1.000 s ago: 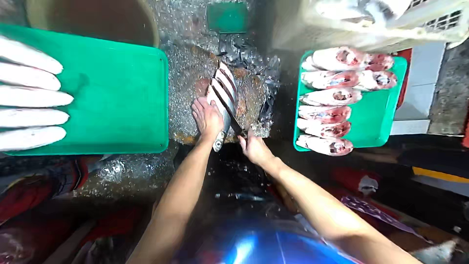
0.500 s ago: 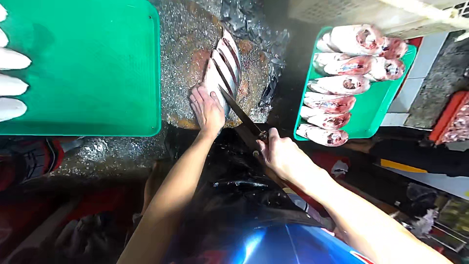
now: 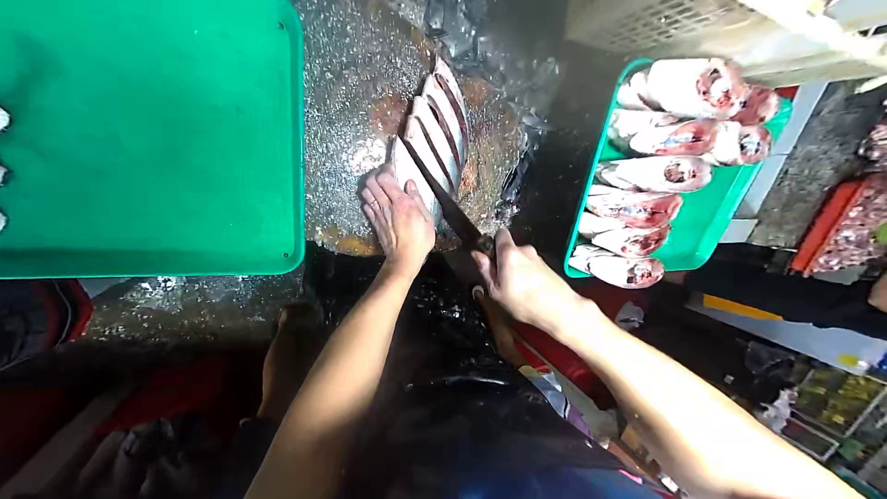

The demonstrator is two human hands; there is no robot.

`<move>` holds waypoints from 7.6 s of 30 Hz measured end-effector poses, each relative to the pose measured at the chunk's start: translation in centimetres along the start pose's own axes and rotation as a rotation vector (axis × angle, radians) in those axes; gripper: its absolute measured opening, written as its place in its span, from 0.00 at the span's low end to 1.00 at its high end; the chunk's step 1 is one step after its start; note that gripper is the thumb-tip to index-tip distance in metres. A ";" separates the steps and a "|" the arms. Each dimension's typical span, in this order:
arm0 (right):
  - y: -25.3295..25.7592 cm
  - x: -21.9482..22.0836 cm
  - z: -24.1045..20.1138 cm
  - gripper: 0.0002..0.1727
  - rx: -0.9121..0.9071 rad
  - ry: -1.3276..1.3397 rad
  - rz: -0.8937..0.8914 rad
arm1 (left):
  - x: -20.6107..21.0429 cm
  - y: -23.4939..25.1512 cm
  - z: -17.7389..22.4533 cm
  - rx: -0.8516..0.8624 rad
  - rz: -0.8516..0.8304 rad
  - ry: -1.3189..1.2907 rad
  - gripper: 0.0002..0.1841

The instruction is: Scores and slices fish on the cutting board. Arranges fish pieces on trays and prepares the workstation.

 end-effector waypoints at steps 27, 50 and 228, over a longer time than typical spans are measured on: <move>-8.0 1.4 3.2 0.25 -0.091 -0.167 0.146 | 1.0 -4.9 -2.3 0.092 0.245 -0.240 0.25; 4.8 6.1 2.3 0.32 -0.182 0.131 0.162 | 2.5 -6.5 -1.7 0.109 0.260 -0.083 0.28; 3.9 3.6 8.1 0.25 -0.188 0.346 0.201 | -2.1 2.8 3.9 0.966 -0.304 0.504 0.40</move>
Point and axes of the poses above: each hand's wrist, its own y-axis towards the middle knuckle, its own x-axis out of the palm, z = x × y, the point moved 7 cm from there along y, towards the middle knuckle, and after that the axes turned 3 degrees about -y, right-handed, at the moved point
